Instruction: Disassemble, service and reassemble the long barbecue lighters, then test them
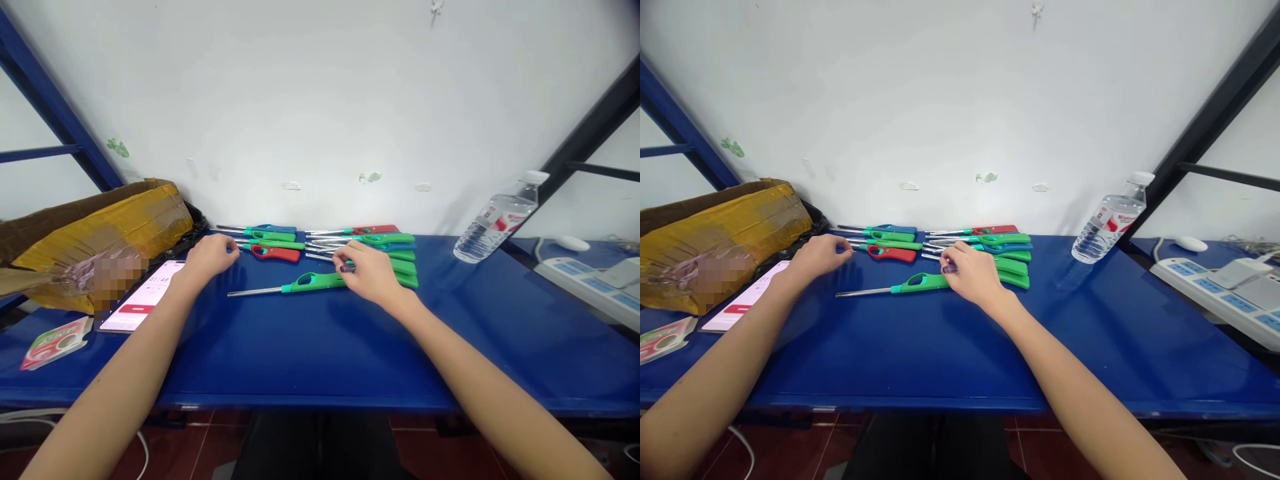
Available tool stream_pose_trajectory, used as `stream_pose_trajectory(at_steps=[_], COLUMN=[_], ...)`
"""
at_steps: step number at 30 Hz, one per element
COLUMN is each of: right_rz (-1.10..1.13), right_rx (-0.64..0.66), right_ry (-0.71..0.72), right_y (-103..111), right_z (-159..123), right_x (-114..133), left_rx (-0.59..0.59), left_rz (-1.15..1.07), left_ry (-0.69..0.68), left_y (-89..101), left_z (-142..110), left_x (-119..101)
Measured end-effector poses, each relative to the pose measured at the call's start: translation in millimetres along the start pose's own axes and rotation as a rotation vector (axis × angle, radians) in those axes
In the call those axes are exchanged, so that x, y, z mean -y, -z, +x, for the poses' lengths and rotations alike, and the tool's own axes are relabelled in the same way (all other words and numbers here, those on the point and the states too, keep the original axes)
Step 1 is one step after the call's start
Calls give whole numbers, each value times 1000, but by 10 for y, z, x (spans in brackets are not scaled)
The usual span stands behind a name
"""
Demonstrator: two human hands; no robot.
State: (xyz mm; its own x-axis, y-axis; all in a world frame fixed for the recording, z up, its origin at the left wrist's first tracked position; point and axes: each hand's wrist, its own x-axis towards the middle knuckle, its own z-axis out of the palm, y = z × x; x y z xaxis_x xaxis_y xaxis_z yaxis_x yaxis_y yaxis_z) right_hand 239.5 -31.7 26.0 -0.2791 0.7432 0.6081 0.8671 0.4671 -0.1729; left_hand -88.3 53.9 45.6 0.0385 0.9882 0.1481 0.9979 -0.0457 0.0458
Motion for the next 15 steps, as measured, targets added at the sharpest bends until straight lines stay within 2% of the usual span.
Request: stream_pose_trajectory(at_steps=[4, 9, 15], right_rz=[-5, 114, 48], right_rx=[-136, -299, -337], right_ry=[-106, -387, -458], right_y=[9, 151, 298], right_z=[53, 121, 152], right_x=[-142, -181, -289], left_rx=[-33, 24, 77], left_rz=[-13, 23, 47], left_ry=[24, 47, 93], left_y=[-64, -114, -81], left_z=[77, 112, 77], left_x=[147, 192, 153])
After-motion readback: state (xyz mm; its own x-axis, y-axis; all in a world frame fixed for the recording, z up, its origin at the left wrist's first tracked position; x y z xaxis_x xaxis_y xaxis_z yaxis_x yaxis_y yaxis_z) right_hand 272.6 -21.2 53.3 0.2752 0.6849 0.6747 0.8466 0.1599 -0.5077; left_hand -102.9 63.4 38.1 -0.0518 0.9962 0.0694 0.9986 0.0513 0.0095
